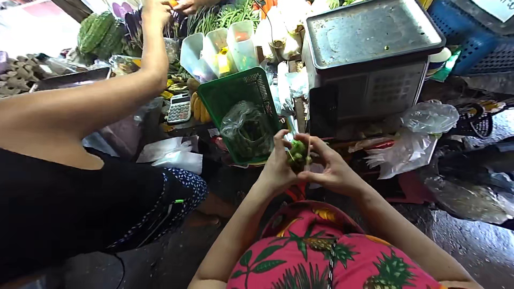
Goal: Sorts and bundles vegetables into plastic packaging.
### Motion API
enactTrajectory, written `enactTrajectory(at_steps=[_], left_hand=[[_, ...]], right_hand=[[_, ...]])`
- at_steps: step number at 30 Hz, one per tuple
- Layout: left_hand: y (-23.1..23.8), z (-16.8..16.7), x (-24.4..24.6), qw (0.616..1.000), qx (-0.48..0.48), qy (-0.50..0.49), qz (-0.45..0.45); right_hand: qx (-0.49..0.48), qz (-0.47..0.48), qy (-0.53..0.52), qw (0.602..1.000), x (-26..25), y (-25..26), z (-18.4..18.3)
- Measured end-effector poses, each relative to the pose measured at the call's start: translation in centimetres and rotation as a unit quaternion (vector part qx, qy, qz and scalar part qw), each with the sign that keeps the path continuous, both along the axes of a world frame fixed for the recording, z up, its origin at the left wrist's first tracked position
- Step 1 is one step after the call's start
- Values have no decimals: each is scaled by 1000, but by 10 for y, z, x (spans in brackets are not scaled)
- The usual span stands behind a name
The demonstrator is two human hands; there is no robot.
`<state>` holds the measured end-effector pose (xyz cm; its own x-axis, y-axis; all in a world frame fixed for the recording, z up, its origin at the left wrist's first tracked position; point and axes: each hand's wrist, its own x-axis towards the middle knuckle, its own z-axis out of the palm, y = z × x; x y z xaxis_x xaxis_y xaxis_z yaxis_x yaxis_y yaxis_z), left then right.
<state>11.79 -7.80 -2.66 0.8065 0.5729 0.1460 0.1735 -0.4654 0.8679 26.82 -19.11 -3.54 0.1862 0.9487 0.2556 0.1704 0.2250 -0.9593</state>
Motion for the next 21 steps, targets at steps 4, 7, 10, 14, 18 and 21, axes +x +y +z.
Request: enactTrajectory(at_steps=[4,7,10,14,18,21], left_hand=[[3,-6,0,996,-31,-21,-83],[21,-15,-23,963,-223,-10,-149],[38,-59,-42,942,-171,218,-188],[20,-152,-41,854,-84,462,-224],[-1,-217,-48,864,-86,492,-57],[0,-210,-63,864,-87,495,-42]], right_hand=[[4,-62,46,997,6,3,-12],[-6,-93,168,981,36,-18,-26],[-51,-94,321,941,59,-47,-39],[-180,-52,453,872,50,-67,-78],[-415,-28,456,787,9,-39,-109],[-503,81,386,769,-14,-11,-135]])
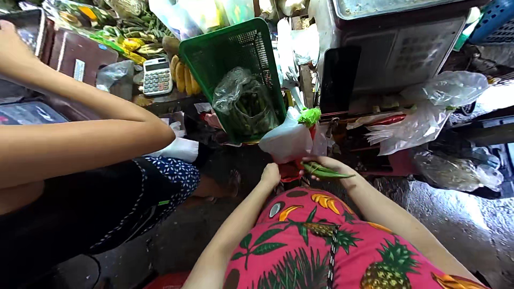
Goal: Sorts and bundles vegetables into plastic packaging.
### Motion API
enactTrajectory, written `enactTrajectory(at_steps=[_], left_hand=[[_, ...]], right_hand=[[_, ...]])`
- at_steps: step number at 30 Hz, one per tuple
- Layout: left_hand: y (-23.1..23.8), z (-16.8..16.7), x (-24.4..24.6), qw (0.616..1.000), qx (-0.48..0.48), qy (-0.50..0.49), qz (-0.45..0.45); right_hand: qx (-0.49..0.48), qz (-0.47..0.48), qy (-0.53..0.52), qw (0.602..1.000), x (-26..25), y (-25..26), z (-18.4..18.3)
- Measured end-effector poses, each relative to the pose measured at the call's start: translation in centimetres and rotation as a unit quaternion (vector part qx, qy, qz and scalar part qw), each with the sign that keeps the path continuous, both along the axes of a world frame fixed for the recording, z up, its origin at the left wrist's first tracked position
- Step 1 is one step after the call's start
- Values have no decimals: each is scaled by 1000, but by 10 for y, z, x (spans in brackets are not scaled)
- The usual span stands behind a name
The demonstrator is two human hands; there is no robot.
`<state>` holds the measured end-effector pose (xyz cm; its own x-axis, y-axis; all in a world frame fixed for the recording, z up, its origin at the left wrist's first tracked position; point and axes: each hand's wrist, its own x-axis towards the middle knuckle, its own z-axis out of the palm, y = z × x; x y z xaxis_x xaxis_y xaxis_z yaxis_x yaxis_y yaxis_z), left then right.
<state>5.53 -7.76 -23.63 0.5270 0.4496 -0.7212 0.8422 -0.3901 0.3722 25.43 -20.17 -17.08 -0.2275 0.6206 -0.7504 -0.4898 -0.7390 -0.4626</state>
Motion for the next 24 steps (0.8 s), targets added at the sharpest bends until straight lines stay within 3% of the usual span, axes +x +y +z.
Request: enactTrajectory(at_steps=[3,5,10,12,15,18,21,24], left_hand=[[13,40,-22,999,-18,8,-29],[22,71,-42,999,-34,-8,-25],[25,118,-82,989,-109,-91,30],[27,129,-92,986,-112,-113,51],[32,137,-106,982,-97,-143,80],[39,140,-115,983,-79,-145,77],[43,135,-110,991,-53,-116,34],[43,130,-96,994,-41,-95,-20]], right_hand=[[-4,125,-78,989,-18,38,-5],[43,164,-165,972,-21,61,6],[93,78,-283,951,-24,93,9],[49,149,-381,911,-28,96,12],[67,282,-515,807,-32,85,-10],[70,286,-568,768,-45,72,-7],[27,303,-563,768,-50,61,5],[-2,201,-559,804,-48,48,11]])
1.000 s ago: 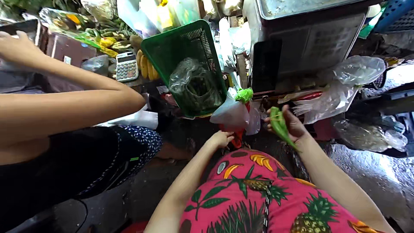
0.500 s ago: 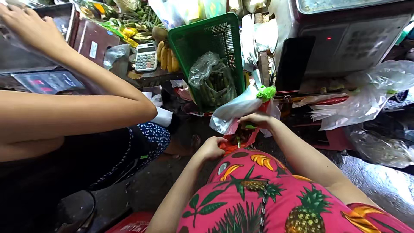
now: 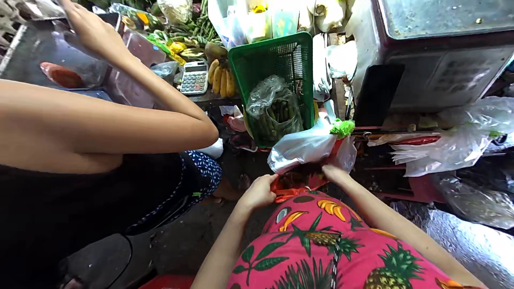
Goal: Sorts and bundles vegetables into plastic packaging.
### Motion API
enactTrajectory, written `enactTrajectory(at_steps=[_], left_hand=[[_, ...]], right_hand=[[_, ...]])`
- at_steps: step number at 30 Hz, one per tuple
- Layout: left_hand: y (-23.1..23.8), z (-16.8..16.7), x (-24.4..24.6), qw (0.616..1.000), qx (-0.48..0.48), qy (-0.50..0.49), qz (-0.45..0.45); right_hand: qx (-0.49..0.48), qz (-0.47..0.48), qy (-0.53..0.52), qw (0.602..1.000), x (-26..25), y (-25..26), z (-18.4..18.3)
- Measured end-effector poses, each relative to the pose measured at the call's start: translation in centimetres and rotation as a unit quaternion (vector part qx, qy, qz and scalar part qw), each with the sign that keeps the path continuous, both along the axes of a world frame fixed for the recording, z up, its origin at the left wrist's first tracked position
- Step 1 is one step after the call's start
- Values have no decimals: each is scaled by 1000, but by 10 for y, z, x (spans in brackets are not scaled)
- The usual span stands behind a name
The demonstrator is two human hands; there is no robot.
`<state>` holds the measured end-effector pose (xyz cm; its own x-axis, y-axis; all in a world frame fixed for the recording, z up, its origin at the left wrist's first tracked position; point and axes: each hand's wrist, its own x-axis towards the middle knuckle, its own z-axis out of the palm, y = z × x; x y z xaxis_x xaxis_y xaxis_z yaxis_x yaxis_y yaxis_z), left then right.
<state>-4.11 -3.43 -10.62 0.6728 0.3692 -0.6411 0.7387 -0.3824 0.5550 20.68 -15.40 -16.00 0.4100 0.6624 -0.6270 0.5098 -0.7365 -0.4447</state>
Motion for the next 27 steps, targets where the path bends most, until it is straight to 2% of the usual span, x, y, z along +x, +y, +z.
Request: enactTrajectory(at_steps=[1,2,5,8,11,13,15,18,20,21,24,26,27], left_hand=[[0,0,6,1000,-5,4,-17],[0,0,11,999,-9,7,-34],[0,-5,29,994,-16,32,-102],[4,-17,44,985,-15,48,-164],[14,-19,56,988,8,31,-150],[24,-19,66,993,48,-26,-102],[33,-20,82,992,67,-52,-93],[38,-37,107,993,47,-41,-99],[34,-55,119,996,28,-32,-79],[30,-64,123,997,17,-36,-63],[17,-77,124,996,-26,-86,-4],[13,-72,119,990,-60,-124,34],[13,-65,116,991,-47,-120,43]], right_hand=[[28,-51,1,998,3,-2,-1],[31,-60,11,998,5,-3,-4],[-25,65,79,994,11,-10,-23],[-80,196,71,975,13,-11,-29],[-126,250,79,957,13,-14,-28],[-104,251,126,954,17,-20,-32],[-52,230,160,959,19,-28,-35],[-25,90,69,993,20,-29,-20],[7,-11,-7,1000,24,-18,-9],[27,-29,-22,999,27,-12,-7],[114,17,-46,992,26,2,-14],[113,96,-38,988,12,13,-9],[112,118,-43,986,4,21,-5]])
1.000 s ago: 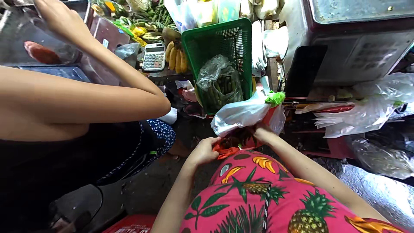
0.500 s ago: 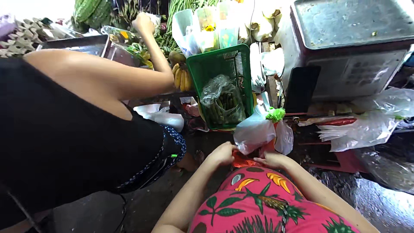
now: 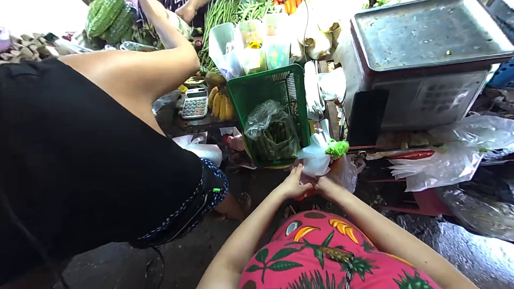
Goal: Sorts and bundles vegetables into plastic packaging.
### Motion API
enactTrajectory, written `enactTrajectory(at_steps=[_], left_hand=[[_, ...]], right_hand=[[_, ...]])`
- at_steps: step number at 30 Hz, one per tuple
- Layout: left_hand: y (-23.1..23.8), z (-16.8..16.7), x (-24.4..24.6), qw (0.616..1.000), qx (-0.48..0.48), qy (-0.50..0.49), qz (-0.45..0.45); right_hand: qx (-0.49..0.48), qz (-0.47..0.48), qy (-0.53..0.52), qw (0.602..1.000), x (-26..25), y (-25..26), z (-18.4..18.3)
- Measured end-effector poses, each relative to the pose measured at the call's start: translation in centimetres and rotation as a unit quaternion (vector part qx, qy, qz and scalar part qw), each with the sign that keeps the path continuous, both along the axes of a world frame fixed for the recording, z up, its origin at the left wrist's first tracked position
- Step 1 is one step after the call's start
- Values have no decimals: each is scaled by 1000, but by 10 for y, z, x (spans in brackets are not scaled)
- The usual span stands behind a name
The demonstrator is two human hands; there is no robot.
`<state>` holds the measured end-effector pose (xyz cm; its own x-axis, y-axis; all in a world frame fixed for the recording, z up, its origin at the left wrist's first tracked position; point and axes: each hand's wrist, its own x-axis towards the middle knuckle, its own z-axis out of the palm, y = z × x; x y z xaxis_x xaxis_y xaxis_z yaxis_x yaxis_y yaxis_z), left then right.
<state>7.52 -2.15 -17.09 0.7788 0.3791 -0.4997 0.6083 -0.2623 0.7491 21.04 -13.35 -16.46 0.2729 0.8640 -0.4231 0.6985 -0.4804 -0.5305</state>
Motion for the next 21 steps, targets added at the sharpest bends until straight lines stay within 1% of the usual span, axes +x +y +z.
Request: enactTrajectory(at_steps=[1,3,4,5,6,9,11,13,15,16,18,19,21], left_hand=[[0,12,-2,999,42,22,10],[-2,39,-4,984,159,77,24],[-2,47,-3,976,199,82,28],[0,51,-2,973,220,65,30],[2,50,0,975,219,41,25],[9,32,12,990,136,-20,4],[4,21,23,996,82,-32,8],[-7,13,35,999,39,-34,17],[-18,10,49,999,28,-26,31],[-23,10,57,998,28,-18,45],[-28,12,72,996,45,-4,74],[-29,15,79,995,69,2,78],[-27,23,88,991,122,29,46]], right_hand=[[-9,11,1,1000,-8,8,6],[-72,50,-11,996,-17,25,22],[-90,65,-7,994,-18,32,20],[-110,86,8,990,-17,38,17],[-122,106,25,987,-14,42,12],[-110,129,50,984,-4,34,-16],[-78,144,20,986,0,9,-30],[-11,166,-12,986,2,-23,-47],[35,189,-50,980,2,-40,-60],[20,194,-55,979,2,-44,-60],[-78,205,-53,974,1,-49,-53],[-123,217,-50,967,2,-53,-53],[-175,232,-59,955,9,-66,-58]])
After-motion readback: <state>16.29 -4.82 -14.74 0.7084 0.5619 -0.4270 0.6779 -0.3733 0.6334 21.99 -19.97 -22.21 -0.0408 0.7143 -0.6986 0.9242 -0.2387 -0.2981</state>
